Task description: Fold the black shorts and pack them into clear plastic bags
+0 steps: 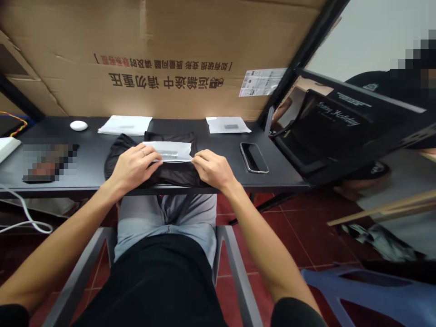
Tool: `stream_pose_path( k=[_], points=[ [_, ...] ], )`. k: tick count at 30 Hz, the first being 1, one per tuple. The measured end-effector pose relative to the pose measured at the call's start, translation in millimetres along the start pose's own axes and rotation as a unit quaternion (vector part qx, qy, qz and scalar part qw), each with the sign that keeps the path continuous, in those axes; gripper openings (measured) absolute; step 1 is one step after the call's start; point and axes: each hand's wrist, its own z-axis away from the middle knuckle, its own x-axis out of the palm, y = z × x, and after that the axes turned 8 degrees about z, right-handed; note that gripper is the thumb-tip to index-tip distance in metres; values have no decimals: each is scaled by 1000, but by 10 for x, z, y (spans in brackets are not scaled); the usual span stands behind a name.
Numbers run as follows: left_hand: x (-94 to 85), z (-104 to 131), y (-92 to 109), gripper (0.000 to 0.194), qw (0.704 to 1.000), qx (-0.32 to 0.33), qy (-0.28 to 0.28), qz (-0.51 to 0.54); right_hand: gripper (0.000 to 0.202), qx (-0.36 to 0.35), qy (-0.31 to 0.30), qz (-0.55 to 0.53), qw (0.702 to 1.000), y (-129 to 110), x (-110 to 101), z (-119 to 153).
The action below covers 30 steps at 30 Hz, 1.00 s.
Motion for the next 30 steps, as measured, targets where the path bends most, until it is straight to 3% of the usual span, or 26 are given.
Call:
stream_pose_path(
  k=[6,10,16,22,27,30],
  points=[
    [-320,326,-356,22,998,-61,8,-18,18,39,9,-29,999,134,-20,22],
    [-413,426,-403,19,996,-84,-11,-3,16,41,21,-40,998,129,-12,-5],
    [-298,171,-202,26,990,-105,-6,89,13,62,23,-83,994,101,-21,-51],
    [-229,-75,-108,20,992,-90,-42,71,11,51,19,-87,995,98,-69,-13],
    [-201,-165,-72,20,987,-132,39,80,25,7,31,-56,998,-145,-191,-183],
    [-167,-235,-26,23,984,-145,81,70,37,-48,-39,-46,997,-449,-186,-440]
  ],
)
